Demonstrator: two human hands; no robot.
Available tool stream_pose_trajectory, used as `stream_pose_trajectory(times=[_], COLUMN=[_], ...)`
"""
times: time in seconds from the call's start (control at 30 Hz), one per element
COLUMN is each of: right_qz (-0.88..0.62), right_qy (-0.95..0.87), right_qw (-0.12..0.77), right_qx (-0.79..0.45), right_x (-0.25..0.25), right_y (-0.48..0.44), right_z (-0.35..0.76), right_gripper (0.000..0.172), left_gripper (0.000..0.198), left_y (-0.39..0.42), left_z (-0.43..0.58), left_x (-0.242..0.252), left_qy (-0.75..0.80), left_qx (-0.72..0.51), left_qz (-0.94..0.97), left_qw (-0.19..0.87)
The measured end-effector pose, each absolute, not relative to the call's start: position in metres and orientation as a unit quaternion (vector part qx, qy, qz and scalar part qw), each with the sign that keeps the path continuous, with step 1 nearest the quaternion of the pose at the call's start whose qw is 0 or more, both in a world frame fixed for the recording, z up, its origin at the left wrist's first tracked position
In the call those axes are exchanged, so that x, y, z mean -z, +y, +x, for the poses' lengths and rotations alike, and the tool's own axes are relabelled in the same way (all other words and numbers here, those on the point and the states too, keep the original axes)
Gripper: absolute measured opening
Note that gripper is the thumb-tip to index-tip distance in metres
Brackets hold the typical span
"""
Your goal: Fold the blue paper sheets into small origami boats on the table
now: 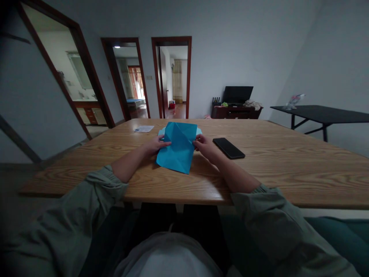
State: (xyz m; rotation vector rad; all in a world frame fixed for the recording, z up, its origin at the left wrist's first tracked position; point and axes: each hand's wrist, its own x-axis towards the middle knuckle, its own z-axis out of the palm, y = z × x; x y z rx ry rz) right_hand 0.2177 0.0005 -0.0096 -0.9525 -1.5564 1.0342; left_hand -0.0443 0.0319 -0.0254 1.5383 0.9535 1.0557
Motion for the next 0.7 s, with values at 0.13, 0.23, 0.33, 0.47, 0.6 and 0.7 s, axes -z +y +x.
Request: stream_pose_trajectory(times=[0.13,0.23,0.33,0.47,0.6,0.7], right_qz=[-0.393,-0.384,-0.385,-0.391,-0.394,-0.397], right_qy=[-0.627,-0.628,-0.618,-0.606,-0.590,-0.585], right_qw=[0.519,0.467,0.437,0.442,0.453,0.450], right_qx=[-0.429,-0.490,-0.529,-0.533,-0.540,-0.546], right_x=[0.011,0.013,0.015,0.017,0.018,0.016], right_y=[0.004,0.002,0.000,0.001,0.004,0.002], right_z=[0.219,0.218,0.217,0.218,0.220,0.220], right_gripper=[0.021,0.024,0.024,0.020,0.019,0.024], left_gripper=[0.070,0.075,0.075,0.070,0.069,0.072], left_y=[0.037,0.036,0.030,0.025,0.020,0.012], left_z=[-0.038,-0.034,-0.032,-0.032,-0.032,-0.029], left_x=[0.026,0.021,0.017,0.015,0.014,0.009], left_qy=[0.382,0.380,0.381,0.383,0.379,0.380], left_qx=[-0.440,-0.480,-0.496,-0.476,-0.456,-0.443], left_qz=[0.656,0.649,0.641,0.652,0.658,0.654], left_qw=[0.479,0.452,0.445,0.449,0.464,0.482])
